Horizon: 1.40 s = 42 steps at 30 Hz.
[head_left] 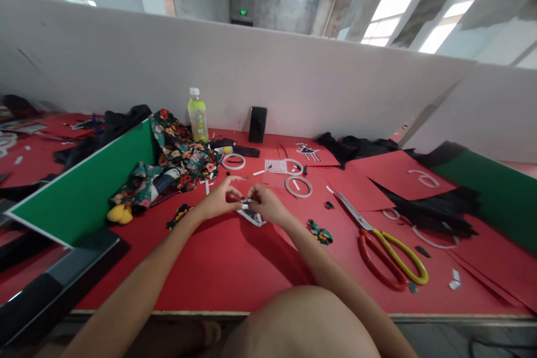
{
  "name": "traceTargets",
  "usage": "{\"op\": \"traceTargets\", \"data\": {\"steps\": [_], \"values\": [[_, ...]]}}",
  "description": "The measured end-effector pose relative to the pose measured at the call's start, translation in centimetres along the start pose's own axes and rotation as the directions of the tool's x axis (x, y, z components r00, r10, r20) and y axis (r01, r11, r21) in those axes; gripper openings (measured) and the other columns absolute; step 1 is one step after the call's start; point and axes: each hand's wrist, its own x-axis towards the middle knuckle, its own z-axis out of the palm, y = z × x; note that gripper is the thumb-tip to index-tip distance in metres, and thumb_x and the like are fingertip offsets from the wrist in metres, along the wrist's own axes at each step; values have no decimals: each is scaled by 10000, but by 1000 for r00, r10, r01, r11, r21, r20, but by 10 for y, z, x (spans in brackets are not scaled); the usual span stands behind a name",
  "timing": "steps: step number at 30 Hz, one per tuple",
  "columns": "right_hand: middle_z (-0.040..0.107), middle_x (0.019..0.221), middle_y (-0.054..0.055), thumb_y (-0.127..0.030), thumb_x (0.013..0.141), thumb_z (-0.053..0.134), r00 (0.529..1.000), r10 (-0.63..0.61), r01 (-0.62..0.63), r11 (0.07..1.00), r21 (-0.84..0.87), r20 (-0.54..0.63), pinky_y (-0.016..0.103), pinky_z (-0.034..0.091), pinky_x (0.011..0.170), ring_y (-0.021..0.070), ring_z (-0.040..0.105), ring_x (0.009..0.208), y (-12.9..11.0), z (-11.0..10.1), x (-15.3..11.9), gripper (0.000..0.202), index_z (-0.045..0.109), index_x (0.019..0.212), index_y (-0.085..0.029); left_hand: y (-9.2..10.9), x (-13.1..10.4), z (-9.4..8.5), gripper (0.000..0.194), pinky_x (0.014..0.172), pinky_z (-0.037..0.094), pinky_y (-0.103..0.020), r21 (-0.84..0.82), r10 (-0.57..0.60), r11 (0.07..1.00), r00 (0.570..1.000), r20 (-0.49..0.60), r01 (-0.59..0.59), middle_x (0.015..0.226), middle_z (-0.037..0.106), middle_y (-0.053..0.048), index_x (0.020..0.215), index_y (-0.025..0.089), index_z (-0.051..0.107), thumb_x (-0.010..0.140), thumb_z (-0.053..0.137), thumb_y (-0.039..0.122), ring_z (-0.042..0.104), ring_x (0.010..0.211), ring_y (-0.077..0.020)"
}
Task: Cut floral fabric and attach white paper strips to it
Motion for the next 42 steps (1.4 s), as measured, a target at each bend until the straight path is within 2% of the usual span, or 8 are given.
{"op": "traceTargets", "data": {"steps": [7,11,15,23,28,32,36,42], "values": [[653,795,-18,-89,594,612,982,-54,-45,863,504,180,248,462,619,135,608,687,-3,-10,0,531,519,1103,-206,1,0,1,589,624,424,-239,-102,-25,994,998,62,31,699,579,45,1135,194,430,624,723,217,578,652,-122],[642,960,29,-75,594,635,978,-82,-27,860,510,191,243,465,615,116,588,694,-6,-13,-2,555,546,1125,-211,4,-2,1,623,632,433,-243,-220,-97,967,985,144,128,766,608,11,1176,194,402,641,718,234,603,690,-133],[583,1064,40,-43,580,638,985,-73,-14,870,492,159,220,446,567,83,533,651,-6,-14,-4,587,556,1130,-233,9,-6,0,628,540,384,-198,-210,-128,966,984,120,151,664,573,59,1172,196,425,621,726,207,546,562,-91],[655,888,12,-220,613,709,931,-29,-282,574,769,363,329,487,777,159,619,784,-13,-26,-8,617,503,1195,-228,28,-5,-5,673,655,469,-219,-484,-101,875,978,-185,-1,711,620,34,1178,158,470,577,767,216,603,656,-93],[670,765,40,-390,759,603,969,155,-241,441,864,191,296,507,718,147,609,690,-14,-12,-5,215,624,824,-186,30,-2,1,708,685,497,-229,-601,-147,789,909,-390,-130,705,613,48,1170,165,509,523,791,216,601,659,-87],[700,914,103,-521,794,558,937,104,-346,429,835,334,347,497,815,191,642,866,-14,12,-10,379,653,863,-161,29,-2,13,723,703,506,-233,-620,-155,761,874,-461,-192,704,620,55,1186,182,501,526,792,223,619,672,-90],[716,914,65,-438,664,740,970,52,-236,441,866,238,362,485,852,197,662,863,-13,28,-14,335,660,884,-198,27,-5,23,731,661,528,-267,-583,-191,801,866,-462,-134,762,678,2,1231,174,484,564,775,240,651,673,-137],[730,777,71,-396,661,747,973,131,-227,424,877,189,368,490,871,200,690,789,-11,24,-11,284,684,796,-154,24,-4,19,764,711,519,-283,-397,-156,917,869,-470,-50,796,699,-42,1282,143,458,594,768,264,660,768,-179]]}}
